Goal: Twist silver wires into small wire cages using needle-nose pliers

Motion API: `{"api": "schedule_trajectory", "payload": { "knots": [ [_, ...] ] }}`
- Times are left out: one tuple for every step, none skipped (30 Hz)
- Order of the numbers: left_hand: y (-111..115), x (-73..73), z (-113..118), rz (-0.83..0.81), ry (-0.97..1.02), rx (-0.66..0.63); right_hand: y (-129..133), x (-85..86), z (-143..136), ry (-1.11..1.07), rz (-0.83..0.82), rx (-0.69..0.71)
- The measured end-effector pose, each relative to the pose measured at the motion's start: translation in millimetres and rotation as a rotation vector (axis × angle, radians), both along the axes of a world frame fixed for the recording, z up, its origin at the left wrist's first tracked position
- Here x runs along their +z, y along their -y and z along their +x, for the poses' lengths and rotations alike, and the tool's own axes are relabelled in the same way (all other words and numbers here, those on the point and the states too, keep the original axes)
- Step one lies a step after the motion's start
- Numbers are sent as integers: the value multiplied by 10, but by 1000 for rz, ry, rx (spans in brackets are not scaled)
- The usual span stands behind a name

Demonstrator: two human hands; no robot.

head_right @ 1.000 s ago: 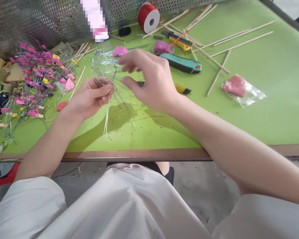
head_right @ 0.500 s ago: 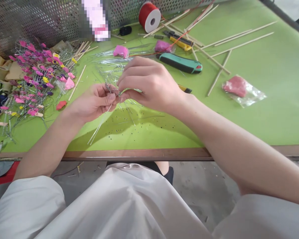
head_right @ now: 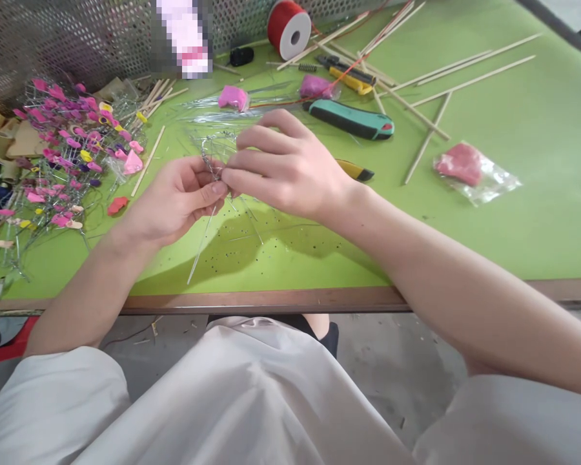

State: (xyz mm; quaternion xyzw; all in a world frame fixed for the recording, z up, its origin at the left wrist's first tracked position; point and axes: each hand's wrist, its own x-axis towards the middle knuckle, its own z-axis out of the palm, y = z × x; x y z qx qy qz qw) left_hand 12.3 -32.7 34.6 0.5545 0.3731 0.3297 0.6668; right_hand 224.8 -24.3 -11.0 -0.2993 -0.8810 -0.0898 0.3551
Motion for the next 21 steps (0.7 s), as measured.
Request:
{"api": "schedule_trajectory", "payload": {
  "knots": [
    [-6, 1, -4, -19, 8, -3, 1, 5, 0, 2, 53, 0],
    [-13, 2, -7, -38, 16, -9, 1, 15, -1, -5, 127, 7],
    [-22, 1, -11, -53, 26, -15, -1, 26, -1, -18, 208, 20],
    [-30, -2, -15, -66, 40, -23, -4, 37, 0, -32, 279, 34],
    [-37, -7, -18, -77, 54, -32, -8, 45, 3, -44, 329, 48],
    [-44, -17, -22, -88, 66, -41, -13, 50, 7, -48, 349, 57],
    [-49, -30, -25, -96, 79, -51, -17, 51, 14, -42, 340, 63],
    [-53, -46, -29, -100, 92, -60, -18, 49, 21, -28, 304, 64],
    [-56, -64, -31, -99, 105, -65, -17, 45, 29, -8, 254, 62],
    [-57, -83, -33, -95, 117, -66, -12, 38, 37, 11, 205, 60],
    [-56, -101, -32, -88, 128, -62, -6, 30, 43, 27, 166, 60],
    [-53, -117, -30, -79, 136, -57, 1, 23, 47, 42, 137, 57],
    [-50, -129, -26, -69, 139, -51, 8, 16, 48, 53, 123, 56],
    [-45, -137, -21, -58, 140, -46, 14, 9, 48, 65, 115, 55],
    [-41, -141, -16, -47, 137, -44, 18, 4, 46, 72, 116, 57],
    [-37, -142, -11, -38, 132, -44, 19, 0, 43, 76, 119, 62],
    [-34, -141, -8, -31, 127, -44, 18, -3, 39, 78, 124, 67],
    [-33, -140, -7, -29, 121, -41, 17, -5, 36, 75, 135, 71],
    [-33, -139, -9, -32, 114, -33, 15, -7, 33, 70, 150, 75],
    [-35, -139, -13, -37, 105, -24, 13, -8, 30, 66, 164, 77],
    [-37, -142, -19, -41, 97, -12, 12, -10, 28, 62, 173, 75]
  ]
}}
